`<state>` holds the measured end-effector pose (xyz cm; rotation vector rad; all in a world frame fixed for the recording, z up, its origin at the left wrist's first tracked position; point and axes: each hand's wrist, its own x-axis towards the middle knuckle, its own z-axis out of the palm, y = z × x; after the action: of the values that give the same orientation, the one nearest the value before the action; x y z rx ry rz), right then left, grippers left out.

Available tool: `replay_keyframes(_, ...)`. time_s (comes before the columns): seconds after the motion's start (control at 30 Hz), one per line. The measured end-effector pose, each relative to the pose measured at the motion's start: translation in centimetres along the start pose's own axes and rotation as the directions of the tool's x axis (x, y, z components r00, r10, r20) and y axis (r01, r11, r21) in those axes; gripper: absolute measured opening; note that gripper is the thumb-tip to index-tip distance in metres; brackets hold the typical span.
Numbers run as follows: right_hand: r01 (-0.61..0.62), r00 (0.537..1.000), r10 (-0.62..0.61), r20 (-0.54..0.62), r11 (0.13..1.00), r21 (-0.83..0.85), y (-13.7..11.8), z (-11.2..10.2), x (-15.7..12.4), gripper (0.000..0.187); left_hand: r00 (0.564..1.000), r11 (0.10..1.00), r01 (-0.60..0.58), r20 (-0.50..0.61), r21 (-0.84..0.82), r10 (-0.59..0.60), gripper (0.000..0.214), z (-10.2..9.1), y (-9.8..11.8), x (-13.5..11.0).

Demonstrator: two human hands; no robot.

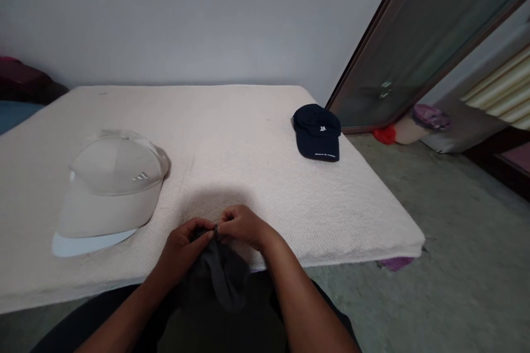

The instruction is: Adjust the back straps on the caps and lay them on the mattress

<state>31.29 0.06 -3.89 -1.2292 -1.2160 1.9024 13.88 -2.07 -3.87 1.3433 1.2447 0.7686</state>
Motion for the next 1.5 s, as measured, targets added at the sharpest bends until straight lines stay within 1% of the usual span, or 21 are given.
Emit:
replay_keyframes(0.13, -0.017, 1.0, 0.018, -0.021, 1.0, 0.011, 0.0, 0.1, 0.0, 0.01, 1.0, 1.0, 0.027, 0.003, 0.01, -0.027, 0.015, -0.1, -0.1, 0.2)
replay_keyframes(0.27, -0.026, 1.0, 0.026, -0.014, 0.999, 0.031, 0.0, 0.0, -0.1, 0.011, 0.996, 0.995, 0.088, 0.008, -0.043, -0.088, 0.017, -0.3, -0.3, 0.3)
replay_keyframes(0.43, -0.001, 1.0, 0.001, 0.015, 1.0, 0.004, 0.0, -0.1, -0.1, 0.009, 0.981, 0.974, 0.181, 0.098, -0.137, -0.168, 0.019, -0.3, -0.1, 0.4)
replay_keyframes(0.57, 0.01, 1.0, -0.01, 0.006, 1.0, 0.0, 0.0, 0.1, -0.1, 0.009, 0.974, 0.967, 0.208, 0.121, -0.149, -0.191, 0.019, -0.4, 0.3, 0.4)
replay_keyframes(0.83, 0.012, 0.999, -0.015, -0.037, 0.998, -0.062, -0.1, 0.2, 0.0, 0.01, 0.978, 0.966, 0.194, 0.112, -0.169, -0.176, 0.02, 0.0, 0.0, 0.4)
replay_keyframes(1.03, 0.058, 0.988, -0.065, -0.137, 0.997, -0.058, -0.4, 0.9, 0.2, 0.014, 0.983, 0.967, 0.18, 0.013, -0.179, -0.181, 0.015, 0.6, -0.1, 0.5)
replay_keyframes(1.13, 0.089, 0.984, -0.089, -0.152, 0.996, -0.009, -0.3, 1.3, 0.1, 0.016, 0.986, 0.97, 0.16, -0.012, -0.184, -0.165, 0.013, 0.6, -0.2, 0.5)
replay_keyframes(1.3, 0.12, 0.986, -0.104, -0.127, 0.984, 0.129, -0.3, 1.4, -0.1, 0.02, 0.993, 0.974, 0.097, -0.04, -0.207, -0.107, 0.01, 0.6, -0.2, 0.4)
replay_keyframes(1.43, 0.126, 0.987, -0.093, -0.132, 0.956, 0.265, -0.3, 1.3, -0.3, 0.019, 0.996, 0.956, 0.032, -0.072, -0.291, -0.055, 0.009, 0.6, 0.2, 0.1)
replay_keyframes(1.5, 0.141, 0.984, -0.101, -0.143, 0.943, 0.3, -0.5, 1.4, -0.3, 0.018, 0.994, 0.937, -0.022, -0.104, -0.349, -0.015, 0.01, 0.7, 0.5, -0.1)
